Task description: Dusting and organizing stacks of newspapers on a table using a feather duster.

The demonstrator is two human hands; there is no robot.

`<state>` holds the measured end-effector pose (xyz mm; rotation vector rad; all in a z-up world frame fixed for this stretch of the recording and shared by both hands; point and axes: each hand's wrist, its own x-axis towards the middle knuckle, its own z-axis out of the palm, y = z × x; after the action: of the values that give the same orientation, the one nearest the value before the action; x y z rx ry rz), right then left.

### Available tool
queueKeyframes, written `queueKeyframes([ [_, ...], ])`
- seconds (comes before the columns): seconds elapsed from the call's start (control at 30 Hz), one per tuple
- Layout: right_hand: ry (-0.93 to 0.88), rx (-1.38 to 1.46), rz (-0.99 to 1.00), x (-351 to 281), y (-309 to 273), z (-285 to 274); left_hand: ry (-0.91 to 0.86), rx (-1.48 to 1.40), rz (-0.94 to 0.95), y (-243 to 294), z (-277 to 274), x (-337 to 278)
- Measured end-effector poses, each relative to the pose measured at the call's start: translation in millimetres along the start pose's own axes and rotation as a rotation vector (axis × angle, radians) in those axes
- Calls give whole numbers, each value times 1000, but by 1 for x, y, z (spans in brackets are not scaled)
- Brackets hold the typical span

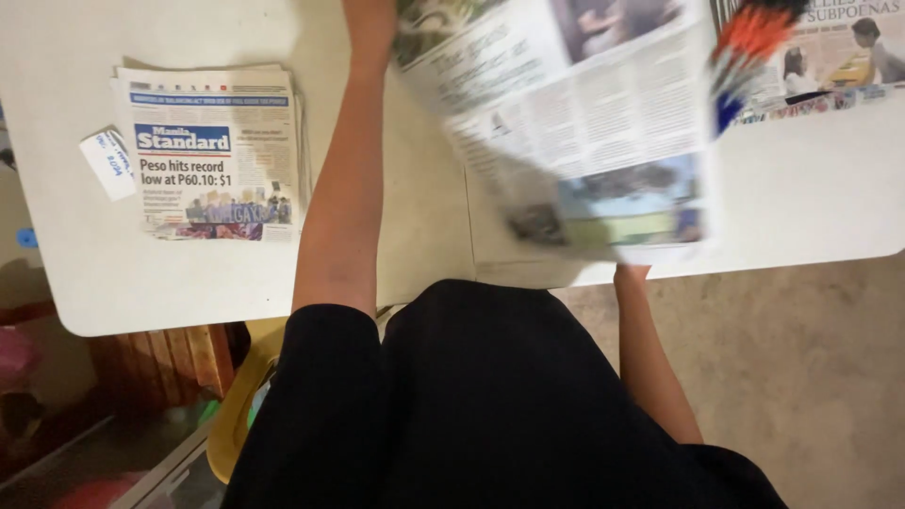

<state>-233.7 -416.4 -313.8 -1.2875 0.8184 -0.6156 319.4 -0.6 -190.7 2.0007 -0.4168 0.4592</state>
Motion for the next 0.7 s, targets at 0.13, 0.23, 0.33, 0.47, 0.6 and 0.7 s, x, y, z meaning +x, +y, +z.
queueKeyframes([
  [0.13, -48, -45, -4, -29, -59, 32, -30, -243, -331, -26, 32, -24],
  [0.23, -23, -231, 39, -42, -106, 62, -109, -493, -575, 6, -7, -63],
  [0.33, 42, -261, 104, -52, -138, 75, -156, -329, -639, -16, -16, -133],
  [0.47, -20, -389, 50, -59, -154, 81, -371, -209, -1126, 81, -76, -214],
  [0.6, -144, -762, 36, -46, -83, 56, -347, -333, -1267, 60, -83, -340],
  [0.7, -461, -1326, -383, -48, -73, 74, -302, -490, -1271, 54, -82, -383],
])
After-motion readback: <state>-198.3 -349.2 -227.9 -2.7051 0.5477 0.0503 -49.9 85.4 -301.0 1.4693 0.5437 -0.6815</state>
